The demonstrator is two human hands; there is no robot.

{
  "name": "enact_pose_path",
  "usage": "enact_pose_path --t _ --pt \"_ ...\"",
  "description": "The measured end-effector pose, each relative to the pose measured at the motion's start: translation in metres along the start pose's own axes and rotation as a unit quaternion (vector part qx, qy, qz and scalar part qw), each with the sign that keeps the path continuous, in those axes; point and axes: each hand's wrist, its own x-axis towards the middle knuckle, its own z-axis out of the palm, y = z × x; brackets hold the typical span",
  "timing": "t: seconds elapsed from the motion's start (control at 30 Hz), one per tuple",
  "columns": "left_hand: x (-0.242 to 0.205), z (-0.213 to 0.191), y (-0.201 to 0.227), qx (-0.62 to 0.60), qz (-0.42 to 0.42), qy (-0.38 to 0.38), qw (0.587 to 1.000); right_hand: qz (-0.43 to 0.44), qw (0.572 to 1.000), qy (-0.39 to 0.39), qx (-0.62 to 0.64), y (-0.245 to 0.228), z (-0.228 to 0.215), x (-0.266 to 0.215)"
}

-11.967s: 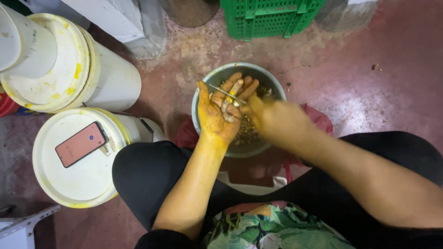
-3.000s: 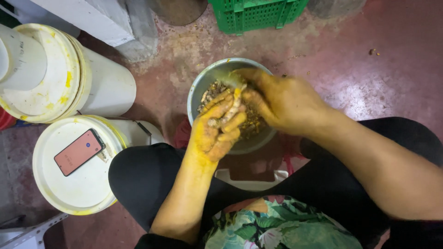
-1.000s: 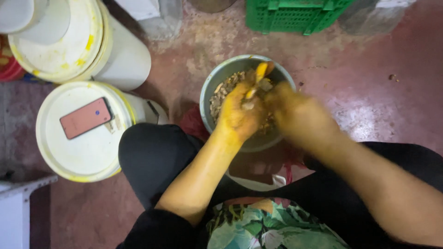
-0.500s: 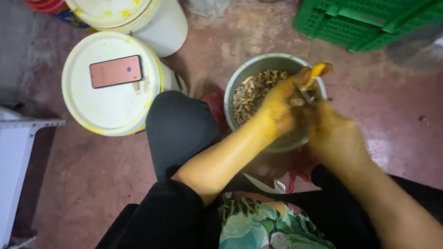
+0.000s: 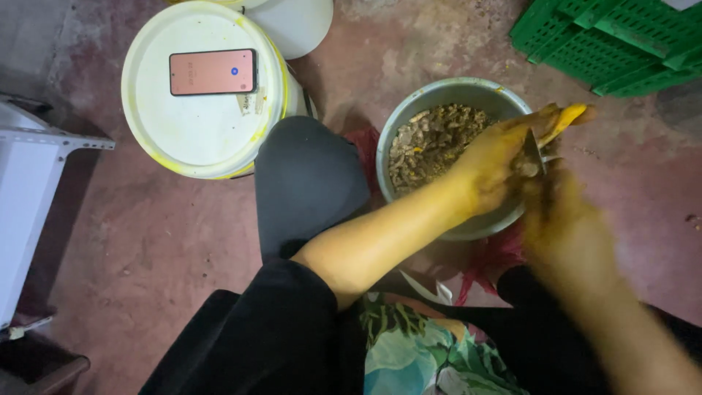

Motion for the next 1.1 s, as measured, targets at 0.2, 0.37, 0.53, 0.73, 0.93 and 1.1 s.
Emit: enact_pose_path --t 0.2,0.37,0.53,0.73,0.93,1.1 --pt "-0.004 0.013 -0.005 -0.052 0.063 -0.018 0.996 -0.08 0.981 0.131 -0.114 0.052 -0.001 0.015" --pt "-0.019 0.036 0.031 0.119 -0.02 0.1 0.988 0.022 0.999 -0.049 -0.008 -0.001 -0.017 0.004" --pt "-0.025 0.027 0.026 0.042 -0.018 0.031 0.998 0.034 0.998 -0.026 -0.048 -0.003 -0.04 0.012" --pt "-0.041 0.048 0.04 0.119 -0.003 0.025 0.993 -0.115 0.987 0.1 -0.042 0.008 -0.008 0.01" --pt "-0.04 0.039 0.036 0.035 -0.086 0.073 0.993 -0.165 0.971 0.161 -0.065 0.004 -0.008 0.006" --pt "-0.037 0.023 0.03 0.036 0.016 0.08 0.996 -0.123 0.983 0.085 -0.104 -0.002 -0.006 0.01"
